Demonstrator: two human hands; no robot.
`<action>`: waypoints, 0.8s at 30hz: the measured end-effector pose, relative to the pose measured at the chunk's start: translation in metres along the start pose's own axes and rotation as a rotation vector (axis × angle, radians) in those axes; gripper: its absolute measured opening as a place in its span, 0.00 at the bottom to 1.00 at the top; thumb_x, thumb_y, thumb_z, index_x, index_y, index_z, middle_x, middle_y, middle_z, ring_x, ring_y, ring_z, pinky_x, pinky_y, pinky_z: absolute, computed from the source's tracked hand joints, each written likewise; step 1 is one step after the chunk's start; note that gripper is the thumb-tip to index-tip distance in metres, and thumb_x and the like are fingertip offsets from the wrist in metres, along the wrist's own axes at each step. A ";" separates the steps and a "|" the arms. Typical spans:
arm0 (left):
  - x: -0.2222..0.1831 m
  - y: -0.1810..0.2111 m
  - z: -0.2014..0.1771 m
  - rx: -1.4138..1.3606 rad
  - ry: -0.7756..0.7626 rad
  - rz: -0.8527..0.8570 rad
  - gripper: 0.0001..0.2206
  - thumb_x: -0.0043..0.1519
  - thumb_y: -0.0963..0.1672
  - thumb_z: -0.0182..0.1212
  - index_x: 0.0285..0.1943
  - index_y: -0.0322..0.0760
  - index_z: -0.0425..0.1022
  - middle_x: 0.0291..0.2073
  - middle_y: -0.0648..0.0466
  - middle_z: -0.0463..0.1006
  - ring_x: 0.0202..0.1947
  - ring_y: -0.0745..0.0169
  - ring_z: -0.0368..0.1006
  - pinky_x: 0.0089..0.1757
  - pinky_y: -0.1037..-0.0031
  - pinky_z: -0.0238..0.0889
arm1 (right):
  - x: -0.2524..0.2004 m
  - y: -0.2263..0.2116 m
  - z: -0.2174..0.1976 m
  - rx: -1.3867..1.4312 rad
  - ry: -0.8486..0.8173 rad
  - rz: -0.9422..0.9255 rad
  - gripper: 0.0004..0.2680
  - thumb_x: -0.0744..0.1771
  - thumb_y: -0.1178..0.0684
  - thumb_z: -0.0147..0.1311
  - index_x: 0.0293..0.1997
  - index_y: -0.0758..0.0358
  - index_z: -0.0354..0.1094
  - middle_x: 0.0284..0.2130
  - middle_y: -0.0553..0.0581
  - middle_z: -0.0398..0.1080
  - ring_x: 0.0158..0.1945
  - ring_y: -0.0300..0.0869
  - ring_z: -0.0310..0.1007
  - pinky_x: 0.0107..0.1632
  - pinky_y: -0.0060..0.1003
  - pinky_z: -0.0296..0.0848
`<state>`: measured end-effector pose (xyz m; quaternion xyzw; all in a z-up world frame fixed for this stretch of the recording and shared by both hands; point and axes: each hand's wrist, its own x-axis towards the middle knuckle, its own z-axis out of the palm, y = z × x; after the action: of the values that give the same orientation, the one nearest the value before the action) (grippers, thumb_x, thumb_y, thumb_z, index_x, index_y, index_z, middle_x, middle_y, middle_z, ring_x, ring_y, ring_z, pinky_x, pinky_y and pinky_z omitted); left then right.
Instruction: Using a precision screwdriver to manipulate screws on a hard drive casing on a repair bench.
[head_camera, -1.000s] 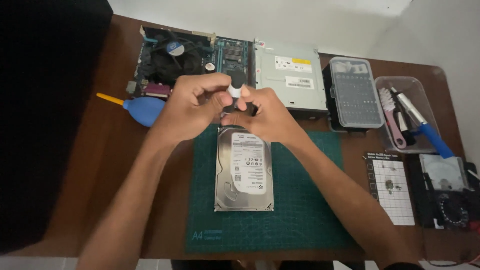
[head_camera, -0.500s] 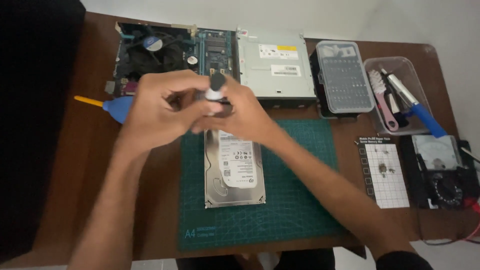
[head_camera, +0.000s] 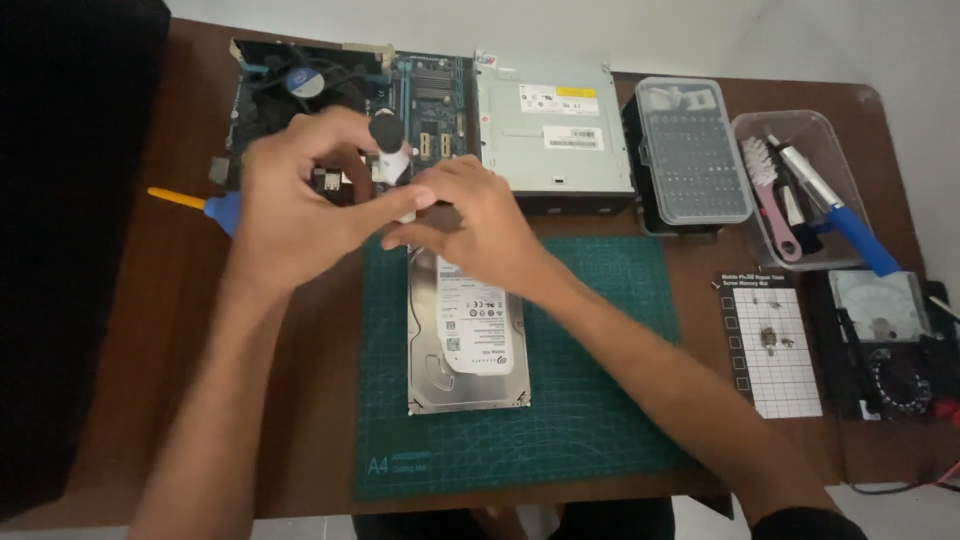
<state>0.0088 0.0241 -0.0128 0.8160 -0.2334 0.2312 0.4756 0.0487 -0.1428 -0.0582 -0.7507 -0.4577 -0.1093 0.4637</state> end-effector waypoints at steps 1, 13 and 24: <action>0.001 0.002 0.001 0.001 0.000 0.000 0.15 0.51 0.38 0.74 0.34 0.32 0.65 0.25 0.55 0.68 0.21 0.72 0.67 0.29 0.82 0.59 | -0.001 0.000 0.002 0.001 0.001 -0.001 0.10 0.58 0.54 0.64 0.33 0.59 0.65 0.27 0.48 0.69 0.31 0.39 0.65 0.42 0.34 0.60; 0.006 0.013 0.003 -0.037 -0.151 0.061 0.07 0.53 0.37 0.67 0.36 0.30 0.72 0.26 0.52 0.75 0.23 0.68 0.70 0.45 0.74 0.58 | -0.002 0.000 -0.012 0.009 -0.021 0.149 0.11 0.60 0.51 0.60 0.28 0.58 0.55 0.22 0.50 0.58 0.24 0.36 0.54 0.28 0.31 0.53; 0.008 0.015 0.008 -0.107 -0.163 -0.074 0.11 0.49 0.39 0.71 0.24 0.34 0.69 0.19 0.57 0.70 0.22 0.74 0.62 0.34 0.80 0.55 | -0.002 0.002 -0.012 0.052 -0.043 0.063 0.08 0.59 0.59 0.59 0.23 0.60 0.58 0.21 0.51 0.64 0.25 0.38 0.62 0.29 0.31 0.61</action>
<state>0.0069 0.0091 -0.0017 0.8136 -0.2532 0.1334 0.5062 0.0520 -0.1538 -0.0542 -0.7544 -0.4466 -0.0666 0.4764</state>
